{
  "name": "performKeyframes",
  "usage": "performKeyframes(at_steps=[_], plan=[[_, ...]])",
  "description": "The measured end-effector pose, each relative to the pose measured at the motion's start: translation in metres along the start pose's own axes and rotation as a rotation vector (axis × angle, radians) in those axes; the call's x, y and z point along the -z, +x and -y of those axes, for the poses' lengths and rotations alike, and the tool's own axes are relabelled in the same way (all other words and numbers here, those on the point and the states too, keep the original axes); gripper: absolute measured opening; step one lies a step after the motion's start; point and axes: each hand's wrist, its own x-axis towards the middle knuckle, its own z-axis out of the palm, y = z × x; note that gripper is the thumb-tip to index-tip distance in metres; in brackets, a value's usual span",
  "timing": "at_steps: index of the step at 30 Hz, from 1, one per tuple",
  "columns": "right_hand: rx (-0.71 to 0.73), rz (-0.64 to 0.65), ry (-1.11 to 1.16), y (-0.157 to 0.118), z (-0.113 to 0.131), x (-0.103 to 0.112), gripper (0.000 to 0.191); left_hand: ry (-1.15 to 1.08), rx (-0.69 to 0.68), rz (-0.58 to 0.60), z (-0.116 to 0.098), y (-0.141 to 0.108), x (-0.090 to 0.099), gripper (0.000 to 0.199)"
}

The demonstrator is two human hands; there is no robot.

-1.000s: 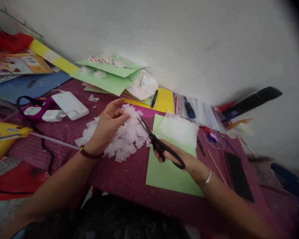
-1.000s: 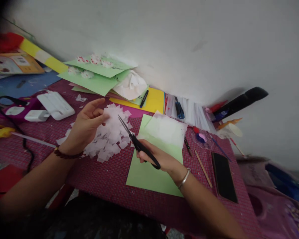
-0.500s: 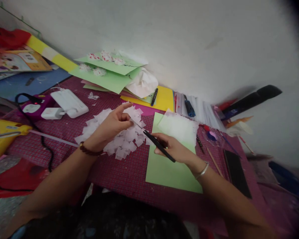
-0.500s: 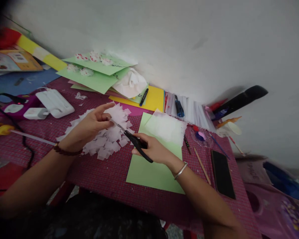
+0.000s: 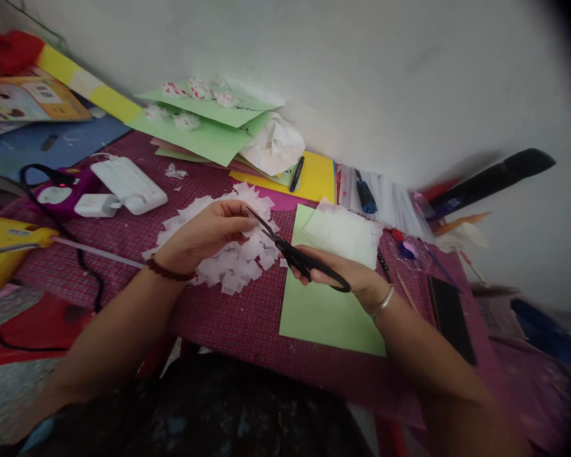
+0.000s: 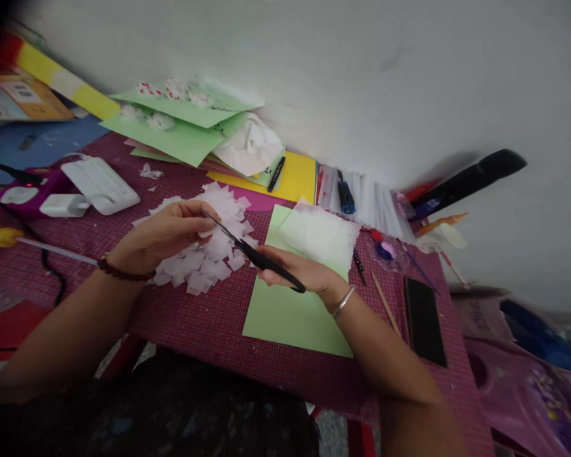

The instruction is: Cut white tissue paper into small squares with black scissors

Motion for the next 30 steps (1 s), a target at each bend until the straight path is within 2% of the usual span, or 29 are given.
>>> performKeyframes(at_steps=[3, 7, 9, 12, 15, 16, 17, 19, 22, 23, 26, 28, 30], plan=[[0.008, -0.007, 0.057, -0.020, 0.002, 0.003, 0.062, 0.046, -0.123, -0.138, -0.007, -0.004, 0.002, 0.011], [-0.041, -0.162, 0.156, -0.062, -0.001, -0.001, 0.061, 0.214, -0.280, -0.319, -0.014, -0.005, 0.012, 0.009], [-0.049, -0.266, 0.230, -0.080, -0.007, -0.008, 0.065, 0.416, -0.333, -0.379, -0.013, -0.003, 0.020, 0.008], [-0.031, -0.406, 0.323, -0.097, -0.017, -0.019, 0.062, 0.814, -0.458, -0.428, -0.012, 0.001, 0.028, 0.016], [-0.012, -0.467, 0.366, -0.104, -0.024, -0.024, 0.054, 1.061, -0.572, -0.460, -0.018, 0.000, 0.021, 0.005], [0.000, -0.471, 0.369, -0.105, -0.026, -0.024, 0.052, 1.108, -0.597, -0.461, -0.020, -0.001, 0.013, 0.009], [0.013, -0.474, 0.373, -0.106, -0.028, -0.023, 0.051, 1.138, -0.618, -0.439, -0.022, -0.003, 0.003, 0.019], [0.039, -0.472, 0.386, -0.107, -0.034, -0.020, 0.050, 1.163, -0.610, -0.300, -0.020, -0.006, -0.023, 0.028], [0.040, -0.478, 0.415, -0.105, -0.046, -0.017, 0.055, 1.150, -0.418, 0.081, -0.003, -0.008, -0.066, 0.017], [0.030, -0.483, 0.426, -0.104, -0.050, -0.016, 0.057, 1.202, -0.377, 0.143, 0.005, -0.008, -0.079, 0.015], [0.002, -0.497, 0.449, -0.100, -0.056, -0.016, 0.060, 1.417, -0.346, 0.114, 0.029, -0.006, -0.103, 0.020], [0.004, -0.497, 0.432, -0.099, -0.056, -0.016, 0.060, 1.476, -0.348, 0.059, 0.039, -0.002, -0.108, 0.020], [0.020, -0.494, 0.399, -0.099, -0.053, -0.017, 0.060, 1.467, -0.340, 0.028, 0.042, 0.004, -0.105, 0.018]])
